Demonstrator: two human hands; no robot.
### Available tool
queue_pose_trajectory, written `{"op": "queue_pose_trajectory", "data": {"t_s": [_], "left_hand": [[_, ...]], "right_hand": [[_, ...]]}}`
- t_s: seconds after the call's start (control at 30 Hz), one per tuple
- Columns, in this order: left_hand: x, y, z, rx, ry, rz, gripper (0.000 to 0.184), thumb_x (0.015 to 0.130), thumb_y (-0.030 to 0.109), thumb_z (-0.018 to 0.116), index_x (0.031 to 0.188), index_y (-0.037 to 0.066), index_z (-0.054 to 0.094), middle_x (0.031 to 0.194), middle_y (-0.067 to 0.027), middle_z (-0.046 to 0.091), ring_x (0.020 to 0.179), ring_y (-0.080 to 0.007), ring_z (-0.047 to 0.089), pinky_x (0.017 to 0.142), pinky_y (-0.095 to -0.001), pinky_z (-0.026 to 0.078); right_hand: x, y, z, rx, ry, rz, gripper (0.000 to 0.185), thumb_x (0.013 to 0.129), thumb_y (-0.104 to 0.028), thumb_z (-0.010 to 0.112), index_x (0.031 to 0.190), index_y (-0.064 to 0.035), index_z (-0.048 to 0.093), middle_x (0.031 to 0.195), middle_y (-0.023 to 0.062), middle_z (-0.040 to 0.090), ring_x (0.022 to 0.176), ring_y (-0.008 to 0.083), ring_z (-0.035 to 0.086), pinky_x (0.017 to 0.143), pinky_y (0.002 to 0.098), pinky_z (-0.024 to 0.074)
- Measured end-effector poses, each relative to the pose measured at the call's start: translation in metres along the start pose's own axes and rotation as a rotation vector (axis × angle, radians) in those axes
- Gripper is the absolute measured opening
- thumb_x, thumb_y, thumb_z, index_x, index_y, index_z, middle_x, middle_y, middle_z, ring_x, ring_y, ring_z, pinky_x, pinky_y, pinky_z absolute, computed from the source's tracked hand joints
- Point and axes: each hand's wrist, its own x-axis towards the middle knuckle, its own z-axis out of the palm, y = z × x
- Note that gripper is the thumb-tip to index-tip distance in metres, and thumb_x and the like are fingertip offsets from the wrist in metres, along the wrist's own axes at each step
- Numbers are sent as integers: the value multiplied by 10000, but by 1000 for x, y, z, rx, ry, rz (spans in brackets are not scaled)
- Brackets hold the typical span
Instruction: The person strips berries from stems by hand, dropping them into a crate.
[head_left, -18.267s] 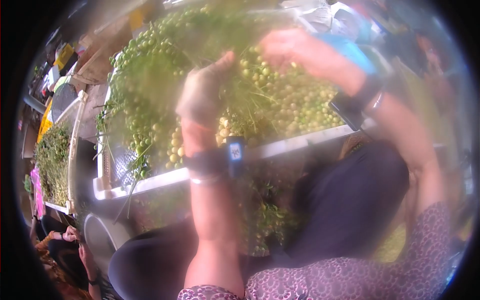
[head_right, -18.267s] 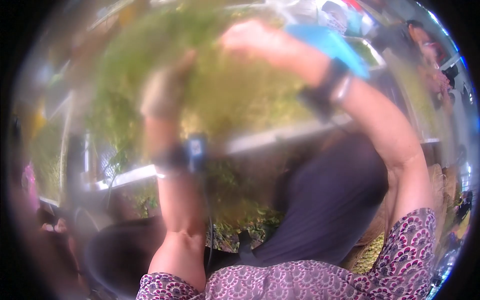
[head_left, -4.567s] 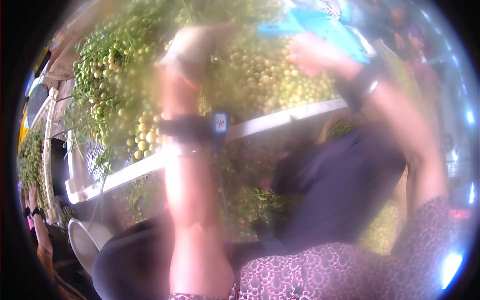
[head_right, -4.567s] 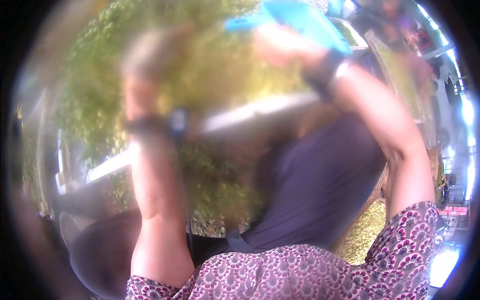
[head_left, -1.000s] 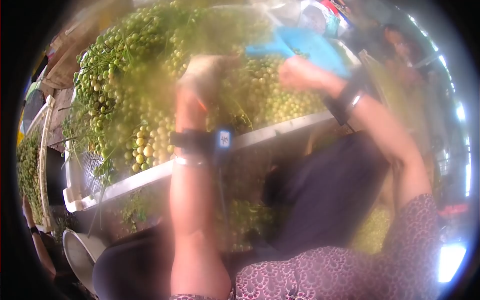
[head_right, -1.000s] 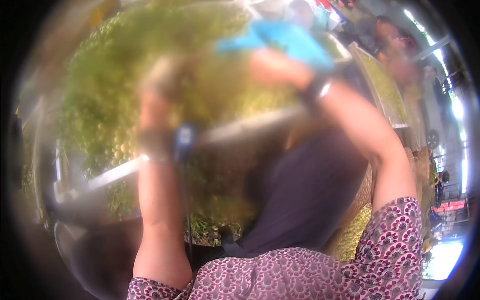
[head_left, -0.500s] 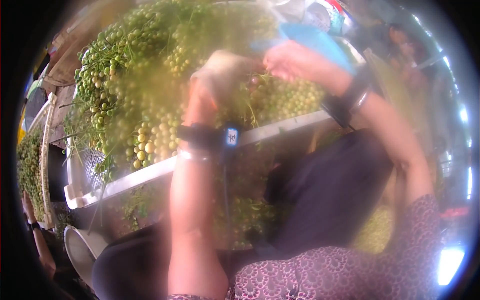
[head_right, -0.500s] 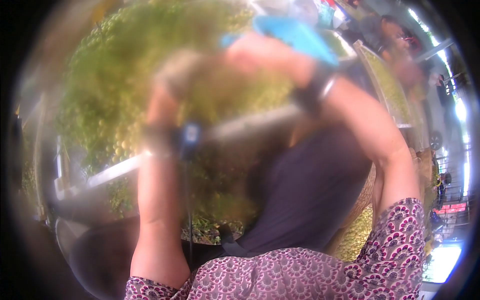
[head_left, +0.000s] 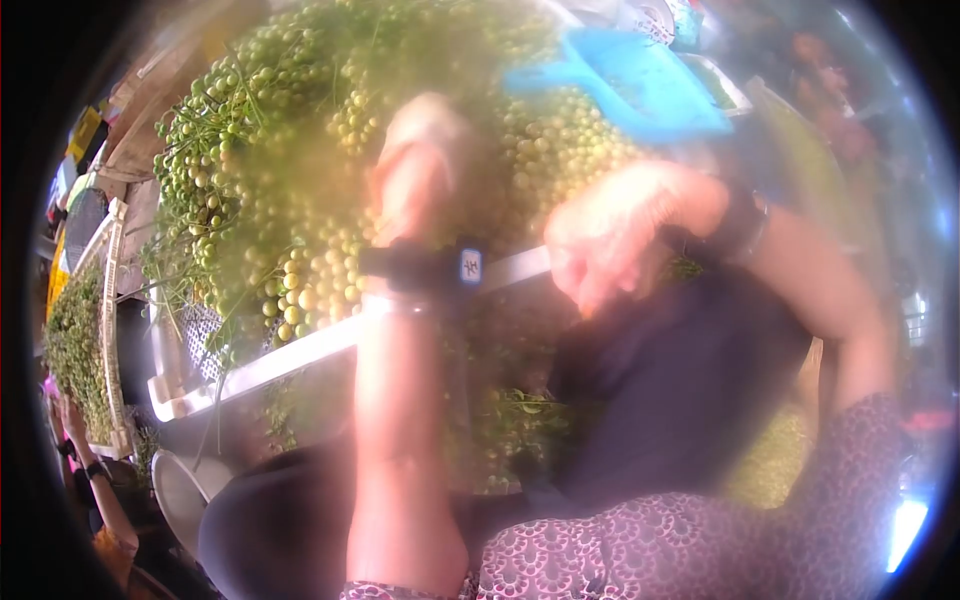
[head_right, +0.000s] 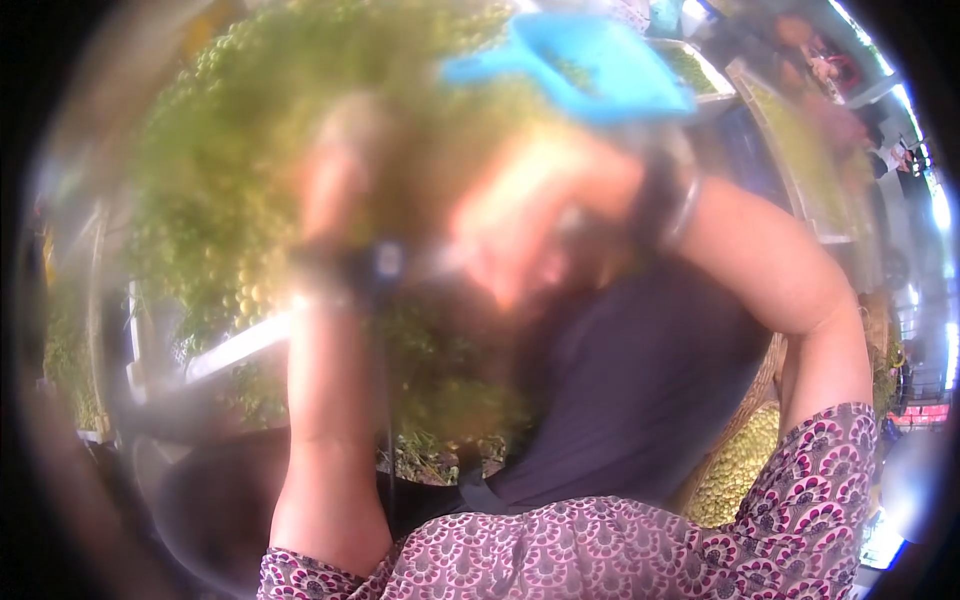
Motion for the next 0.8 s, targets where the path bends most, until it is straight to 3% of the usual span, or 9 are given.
{"op": "queue_pose_trajectory", "data": {"t_s": [0.1, 0.27, 0.33, 0.4, 0.47, 0.57, 0.63, 0.7, 0.8], "left_hand": [[-2, 0, 1, -276, 18, -17, 136, 838, 145, 543, 741, 63, 590, 698, -41, 548, 610, -174, 523, 512, -278, 421], [-5, -4, -9, -150, -16, -25, 107, 786, 127, 568, 698, 67, 583, 659, -56, 545, 577, -206, 527, 480, -312, 416], [-1, -9, -16, -23, -83, -52, 98, 764, 120, 578, 681, 68, 580, 644, -62, 543, 563, -219, 529, 467, -326, 413], [0, -15, -18, 66, -112, -52, 91, 743, 112, 587, 664, 70, 577, 628, -68, 542, 550, -231, 531, 454, -339, 411], [0, -16, -10, 187, -68, 2, 86, 722, 105, 597, 647, 71, 574, 613, -74, 541, 536, -244, 532, 441, -353, 409], [-1, -8, 15, 403, 83, 144, 84, 690, 94, 612, 621, 73, 569, 590, -83, 539, 516, -263, 535, 422, -373, 406], [9, 0, 22, 293, 109, 95, 87, 669, 87, 622, 604, 75, 566, 574, -89, 537, 503, -276, 537, 409, -387, 404], [16, 1, 18, -244, 14, -213, 124, 648, 113, 678, 606, 65, 572, 581, -121, 553, 516, -310, 550, 425, -411, 416], [4, -2, -3, -714, 46, -483, 111, 685, 136, 655, 668, 52, 584, 623, -116, 566, 544, -288, 552, 462, -391, 423]], "right_hand": [[1, 0, -6, 12, 24, 63, 199, 832, -212, 616, 945, -52, 652, 744, 48, 644, 608, 116, 596, 538, 262, 473], [24, 12, -47, -40, -236, 399, 196, 844, -208, 599, 939, -47, 657, 748, 50, 647, 645, 114, 615, 574, 270, 481], [18, 30, -56, -172, 15, 261, 216, 829, -187, 604, 965, -25, 648, 828, 89, 648, 771, 166, 629, 664, 294, 491], [16, 54, -58, -246, 327, -156, 231, 819, -175, 606, 982, -16, 636, 848, 111, 631, 830, 213, 620, 711, 317, 490], [25, 74, -51, -370, 329, -156, 264, 807, -165, 604, 1024, -14, 601, 898, 147, 590, 834, 261, 598, 722, 351, 484], [40, 54, -35, -498, 325, 72, 316, 799, -155, 598, 1081, -22, 547, 994, 192, 515, 851, 314, 565, 746, 401, 473], [55, 47, -34, -524, 336, 242, 328, 809, -148, 577, 1105, -23, 518, 1068, 213, 471, 917, 330, 541, 780, 423, 464], [69, 35, -35, -501, 378, 384, 329, 818, -144, 558, 1119, -21, 505, 1122, 226, 451, 975, 344, 523, 815, 430, 460], [90, 79, -44, -909, 423, 393, 343, 832, -147, 543, 1147, -16, 507, 1209, 234, 437, 1052, 372, 504, 891, 430, 447]]}}
